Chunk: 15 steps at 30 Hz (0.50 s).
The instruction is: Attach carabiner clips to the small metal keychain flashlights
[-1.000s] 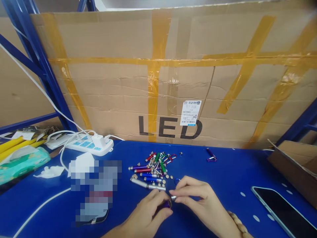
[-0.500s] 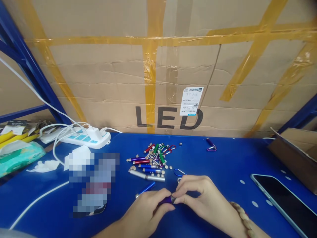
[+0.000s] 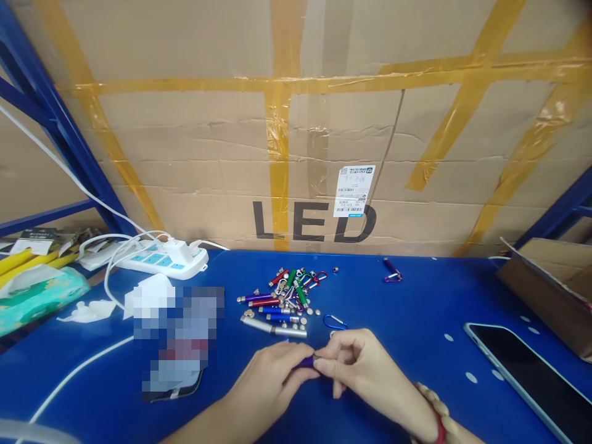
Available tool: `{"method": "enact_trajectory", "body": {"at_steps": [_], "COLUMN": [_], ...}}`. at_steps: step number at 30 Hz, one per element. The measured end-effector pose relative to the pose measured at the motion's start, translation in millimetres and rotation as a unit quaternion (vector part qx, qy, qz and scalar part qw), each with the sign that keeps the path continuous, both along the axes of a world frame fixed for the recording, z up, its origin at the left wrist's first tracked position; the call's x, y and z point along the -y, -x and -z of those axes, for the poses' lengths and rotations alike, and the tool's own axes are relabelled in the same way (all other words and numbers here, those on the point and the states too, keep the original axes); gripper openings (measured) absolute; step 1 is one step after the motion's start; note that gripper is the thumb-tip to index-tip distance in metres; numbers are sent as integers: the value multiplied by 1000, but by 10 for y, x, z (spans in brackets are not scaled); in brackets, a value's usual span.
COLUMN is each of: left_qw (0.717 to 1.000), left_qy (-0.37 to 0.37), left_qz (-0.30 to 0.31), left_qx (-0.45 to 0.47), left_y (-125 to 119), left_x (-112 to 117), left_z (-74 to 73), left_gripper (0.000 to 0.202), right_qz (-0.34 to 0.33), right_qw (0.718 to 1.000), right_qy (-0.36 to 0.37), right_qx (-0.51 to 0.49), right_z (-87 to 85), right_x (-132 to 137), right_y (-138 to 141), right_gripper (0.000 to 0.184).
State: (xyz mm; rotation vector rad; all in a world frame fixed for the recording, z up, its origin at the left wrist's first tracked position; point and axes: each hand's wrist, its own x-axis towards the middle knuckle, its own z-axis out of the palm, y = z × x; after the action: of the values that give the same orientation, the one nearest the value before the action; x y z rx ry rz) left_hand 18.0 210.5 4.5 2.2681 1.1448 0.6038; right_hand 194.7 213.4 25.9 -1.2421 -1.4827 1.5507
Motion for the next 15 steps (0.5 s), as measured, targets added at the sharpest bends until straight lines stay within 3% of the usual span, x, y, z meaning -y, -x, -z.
{"method": "enact_trajectory", "body": {"at_steps": [6, 9, 11, 13, 15], "left_qw": [995, 994, 996, 997, 997], "left_qy": [61, 57, 38, 13, -16], "left_qz": [-34, -34, -15, 10, 30], "left_qx": [68, 85, 83, 78, 70], "left_y": [-5, 8, 17, 24, 27], "left_x": [31, 45, 34, 17, 14], "left_z": [-106, -133, -128, -108, -83], "left_gripper": [17, 22, 26, 26, 27], "right_qz": [-2, -3, -25, -70, -119], "right_qw": [1000, 992, 965, 920, 881], "right_qy": [-27, -104, -218, -328, -392], "right_qx": [13, 74, 144, 203, 239], "right_z": [-53, -75, -89, -98, -100], "right_x": [-65, -73, -63, -42, -14], "right_y": [-46, -90, -128, -164, -186], "right_gripper": [40, 38, 36, 37, 41]}}
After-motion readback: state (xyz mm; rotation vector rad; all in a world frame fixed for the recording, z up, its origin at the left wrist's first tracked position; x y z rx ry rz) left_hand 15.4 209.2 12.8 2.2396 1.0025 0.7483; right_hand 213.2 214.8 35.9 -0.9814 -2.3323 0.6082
